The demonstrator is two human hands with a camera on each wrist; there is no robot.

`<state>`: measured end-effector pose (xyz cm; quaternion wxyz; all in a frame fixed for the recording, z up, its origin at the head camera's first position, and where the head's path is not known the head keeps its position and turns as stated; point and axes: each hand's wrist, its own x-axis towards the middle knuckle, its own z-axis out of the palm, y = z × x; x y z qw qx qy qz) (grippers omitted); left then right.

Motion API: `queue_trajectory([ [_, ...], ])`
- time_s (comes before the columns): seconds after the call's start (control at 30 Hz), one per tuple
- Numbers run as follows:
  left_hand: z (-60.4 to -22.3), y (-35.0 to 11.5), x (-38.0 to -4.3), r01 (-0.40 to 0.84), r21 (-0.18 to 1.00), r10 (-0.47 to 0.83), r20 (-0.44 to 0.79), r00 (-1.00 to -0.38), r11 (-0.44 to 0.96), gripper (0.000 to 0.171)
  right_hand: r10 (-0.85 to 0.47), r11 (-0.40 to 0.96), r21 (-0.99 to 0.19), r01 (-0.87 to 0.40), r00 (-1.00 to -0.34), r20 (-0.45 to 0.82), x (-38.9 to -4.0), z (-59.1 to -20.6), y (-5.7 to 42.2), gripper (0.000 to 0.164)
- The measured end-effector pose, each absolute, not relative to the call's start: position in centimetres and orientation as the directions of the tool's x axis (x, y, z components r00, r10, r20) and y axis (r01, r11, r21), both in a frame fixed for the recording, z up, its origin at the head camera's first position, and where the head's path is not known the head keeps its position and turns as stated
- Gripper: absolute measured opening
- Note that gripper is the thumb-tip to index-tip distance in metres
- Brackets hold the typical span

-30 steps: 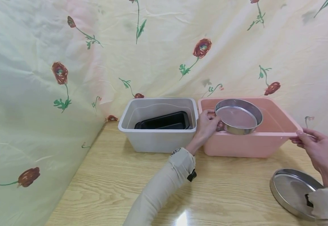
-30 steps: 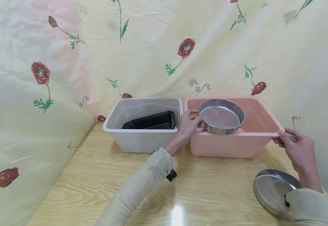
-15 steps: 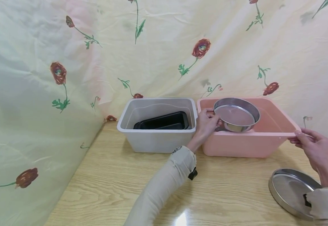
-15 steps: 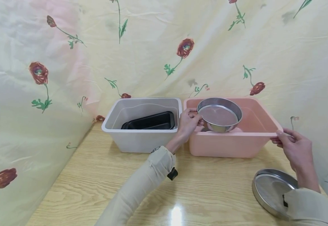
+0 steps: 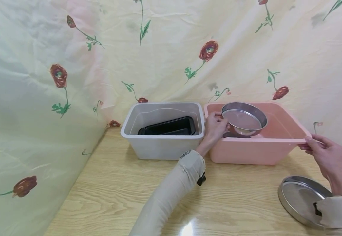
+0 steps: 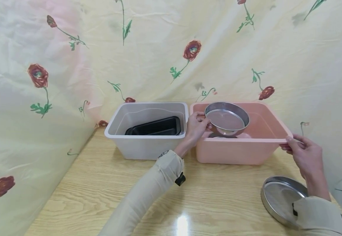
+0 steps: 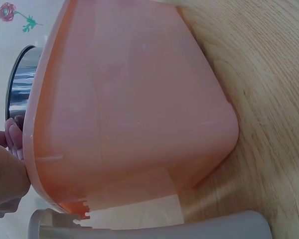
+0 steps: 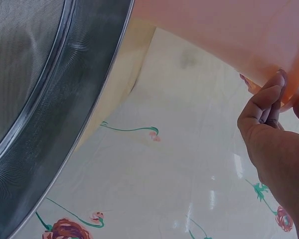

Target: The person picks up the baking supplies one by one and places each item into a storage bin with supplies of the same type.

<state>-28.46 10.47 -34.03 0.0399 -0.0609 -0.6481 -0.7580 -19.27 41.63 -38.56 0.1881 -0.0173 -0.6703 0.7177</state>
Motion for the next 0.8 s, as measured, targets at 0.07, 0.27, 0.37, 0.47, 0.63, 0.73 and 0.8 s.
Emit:
queue_trajectory([
  [0.07,-34.0,10.5,-28.5,0.135,0.978,0.016,0.140,-0.990,-0.162,0.024,0.298,-0.018,-0.970,-0.243,-0.927,0.227,-19.2,-38.5,41.6,0.032],
  [0.27,-33.9,10.5,-28.6,0.139,0.978,0.025,0.144,-0.989,-0.153,0.025,0.284,-0.041,-0.965,-0.258,-0.929,0.236,-19.2,-38.6,41.7,0.032],
  [0.37,-33.7,10.5,-28.6,0.150,0.981,0.029,0.155,-0.988,-0.126,0.024,0.278,-0.066,-0.960,-0.273,-0.929,0.245,-19.3,-38.6,41.8,0.032],
  [0.47,-33.6,10.6,-28.7,0.161,0.985,0.031,0.163,-0.986,-0.061,0.024,0.275,-0.081,-0.957,-0.278,-0.929,0.247,-19.3,-38.7,41.9,0.032],
  [0.63,-33.0,10.5,-28.7,0.166,0.981,0.053,0.161,-0.986,0.098,0.021,0.269,-0.074,-0.957,-0.280,-0.930,0.251,-19.3,-38.8,42.0,0.032],
  [0.73,-32.5,10.4,-28.6,0.160,0.977,0.070,0.151,-0.986,0.138,0.018,0.270,-0.062,-0.957,-0.282,-0.928,0.256,-19.2,-38.7,42.0,0.033],
  [0.8,-32.2,10.3,-28.6,0.152,0.974,0.071,0.142,-0.987,0.169,0.016,0.273,-0.050,-0.959,-0.278,-0.928,0.255,-19.3,-38.7,42.0,0.033],
])
